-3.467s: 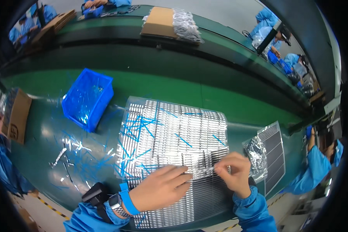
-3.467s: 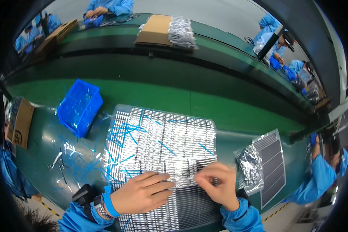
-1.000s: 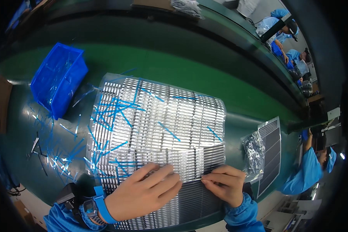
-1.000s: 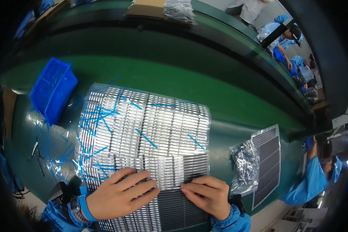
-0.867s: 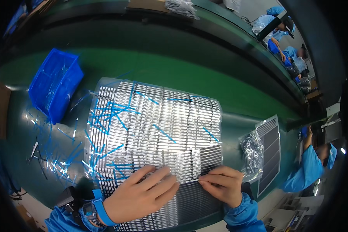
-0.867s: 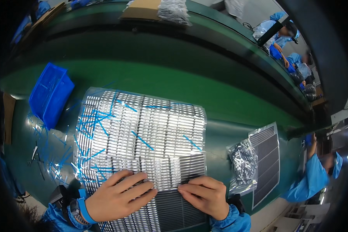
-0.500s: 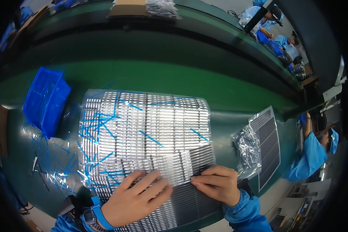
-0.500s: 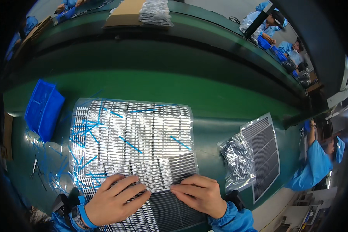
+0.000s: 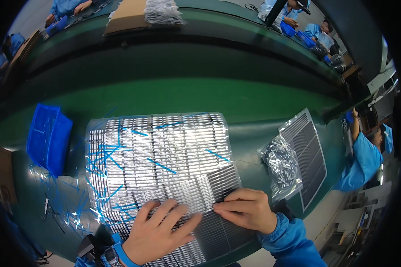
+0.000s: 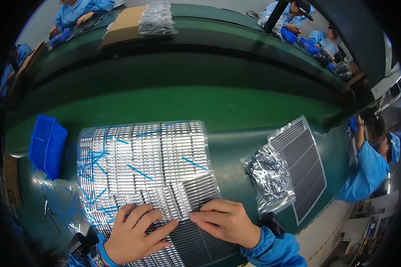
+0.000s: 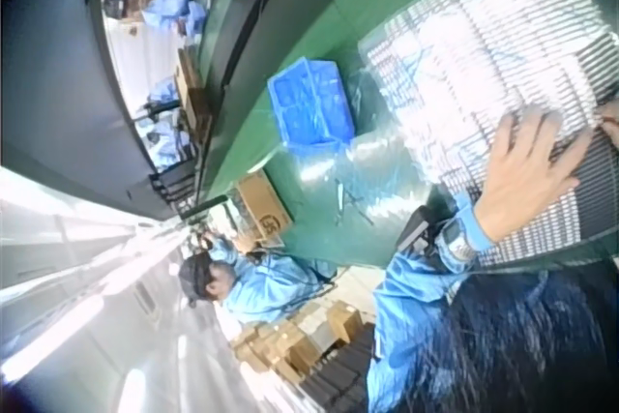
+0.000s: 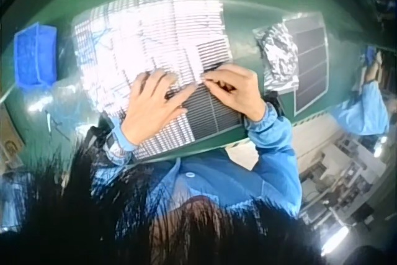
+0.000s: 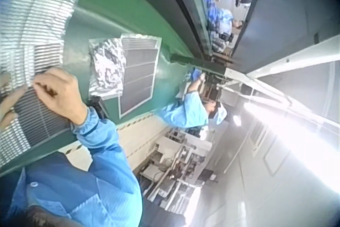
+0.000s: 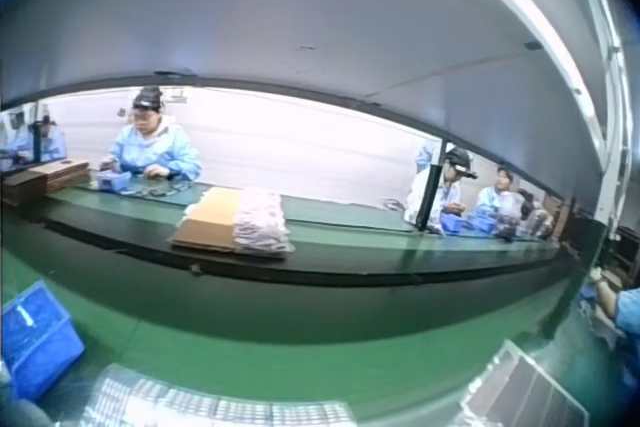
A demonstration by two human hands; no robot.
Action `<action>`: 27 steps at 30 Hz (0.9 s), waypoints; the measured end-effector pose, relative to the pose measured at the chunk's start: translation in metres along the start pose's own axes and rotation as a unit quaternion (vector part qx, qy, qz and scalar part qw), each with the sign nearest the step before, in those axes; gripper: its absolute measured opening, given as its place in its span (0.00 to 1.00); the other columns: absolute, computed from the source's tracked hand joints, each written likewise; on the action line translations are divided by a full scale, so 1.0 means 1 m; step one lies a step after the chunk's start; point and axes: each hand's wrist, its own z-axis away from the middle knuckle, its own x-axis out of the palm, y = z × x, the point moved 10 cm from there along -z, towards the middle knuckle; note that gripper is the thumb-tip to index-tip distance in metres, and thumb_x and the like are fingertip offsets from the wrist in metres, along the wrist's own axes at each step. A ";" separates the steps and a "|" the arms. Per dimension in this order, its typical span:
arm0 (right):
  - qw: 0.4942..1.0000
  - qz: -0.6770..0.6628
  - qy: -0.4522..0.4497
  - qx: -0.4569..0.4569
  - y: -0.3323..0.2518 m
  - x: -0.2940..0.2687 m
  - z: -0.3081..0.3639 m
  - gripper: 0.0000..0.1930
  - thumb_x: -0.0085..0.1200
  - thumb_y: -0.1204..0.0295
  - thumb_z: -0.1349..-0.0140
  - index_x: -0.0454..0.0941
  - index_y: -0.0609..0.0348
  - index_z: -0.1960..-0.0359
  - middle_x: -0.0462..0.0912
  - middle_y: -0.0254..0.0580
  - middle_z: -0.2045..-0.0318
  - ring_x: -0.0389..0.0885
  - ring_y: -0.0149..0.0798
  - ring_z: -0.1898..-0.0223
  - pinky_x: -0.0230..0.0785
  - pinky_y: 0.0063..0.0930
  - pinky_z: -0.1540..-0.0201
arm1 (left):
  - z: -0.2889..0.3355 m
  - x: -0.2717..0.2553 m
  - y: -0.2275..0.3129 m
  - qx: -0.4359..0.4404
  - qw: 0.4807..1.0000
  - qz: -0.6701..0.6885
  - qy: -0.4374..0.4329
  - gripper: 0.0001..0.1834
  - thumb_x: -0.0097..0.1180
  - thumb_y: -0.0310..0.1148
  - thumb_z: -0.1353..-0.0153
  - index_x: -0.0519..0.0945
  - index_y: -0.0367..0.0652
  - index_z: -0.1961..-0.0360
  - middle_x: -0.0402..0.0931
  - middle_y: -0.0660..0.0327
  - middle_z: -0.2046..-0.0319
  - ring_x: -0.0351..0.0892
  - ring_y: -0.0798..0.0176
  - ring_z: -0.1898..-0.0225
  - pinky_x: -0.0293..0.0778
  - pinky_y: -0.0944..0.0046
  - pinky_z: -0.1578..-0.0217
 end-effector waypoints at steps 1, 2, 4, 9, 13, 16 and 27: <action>1.000 -0.002 -0.001 0.005 0.001 0.000 0.000 0.11 0.73 0.74 0.48 0.91 0.50 0.62 0.82 0.31 0.71 0.81 0.32 0.75 0.76 0.27 0.72 | -0.001 0.003 0.001 0.010 1.000 -0.018 -0.005 0.31 0.67 0.45 0.44 0.79 0.59 0.38 0.72 0.59 0.44 0.67 0.52 0.38 0.61 0.44 0.37; 1.000 -0.004 -0.003 0.011 0.002 0.001 0.000 0.11 0.73 0.74 0.48 0.91 0.50 0.62 0.82 0.31 0.71 0.81 0.32 0.75 0.76 0.27 0.72 | -0.002 0.005 0.002 0.020 0.999 -0.035 -0.010 0.34 0.67 0.48 0.45 0.77 0.63 0.35 0.71 0.60 0.44 0.66 0.53 0.39 0.59 0.44 0.38; 1.000 -0.006 -0.001 0.014 0.002 0.001 0.000 0.10 0.73 0.74 0.48 0.91 0.50 0.62 0.82 0.31 0.71 0.81 0.32 0.75 0.76 0.27 0.72 | -0.002 0.010 0.002 0.023 0.999 -0.023 -0.029 0.35 0.66 0.48 0.44 0.76 0.62 0.33 0.69 0.57 0.40 0.64 0.50 0.36 0.59 0.41 0.36; 1.000 -0.005 0.002 0.006 0.000 0.000 -0.001 0.10 0.72 0.75 0.47 0.91 0.51 0.61 0.83 0.32 0.72 0.81 0.32 0.76 0.75 0.27 0.74 | 0.004 0.002 -0.002 0.021 0.997 -0.068 -0.015 0.31 0.65 0.57 0.43 0.80 0.63 0.38 0.73 0.66 0.48 0.70 0.60 0.41 0.64 0.49 0.41; 0.993 -0.048 -0.016 0.111 0.012 0.001 -0.003 0.14 0.74 0.76 0.49 0.91 0.55 0.59 0.84 0.36 0.73 0.79 0.26 0.79 0.71 0.22 0.77 | 0.005 0.002 -0.004 0.031 0.997 -0.066 0.001 0.34 0.66 0.58 0.45 0.79 0.64 0.37 0.73 0.65 0.49 0.70 0.59 0.42 0.65 0.48 0.42; 0.991 -0.046 -0.004 0.128 0.016 -0.001 0.001 0.14 0.75 0.75 0.49 0.90 0.56 0.58 0.84 0.36 0.74 0.77 0.24 0.80 0.68 0.20 0.77 | 0.006 0.000 -0.001 0.031 0.998 -0.058 -0.009 0.34 0.66 0.58 0.45 0.79 0.63 0.36 0.73 0.65 0.49 0.71 0.58 0.41 0.65 0.48 0.43; 0.989 -0.032 -0.006 0.144 0.017 0.003 -0.001 0.13 0.76 0.75 0.50 0.90 0.56 0.61 0.81 0.32 0.78 0.71 0.21 0.82 0.60 0.17 0.79 | 0.007 0.007 -0.004 0.030 0.999 -0.039 -0.002 0.38 0.69 0.58 0.49 0.79 0.66 0.35 0.72 0.66 0.50 0.70 0.57 0.44 0.63 0.46 0.44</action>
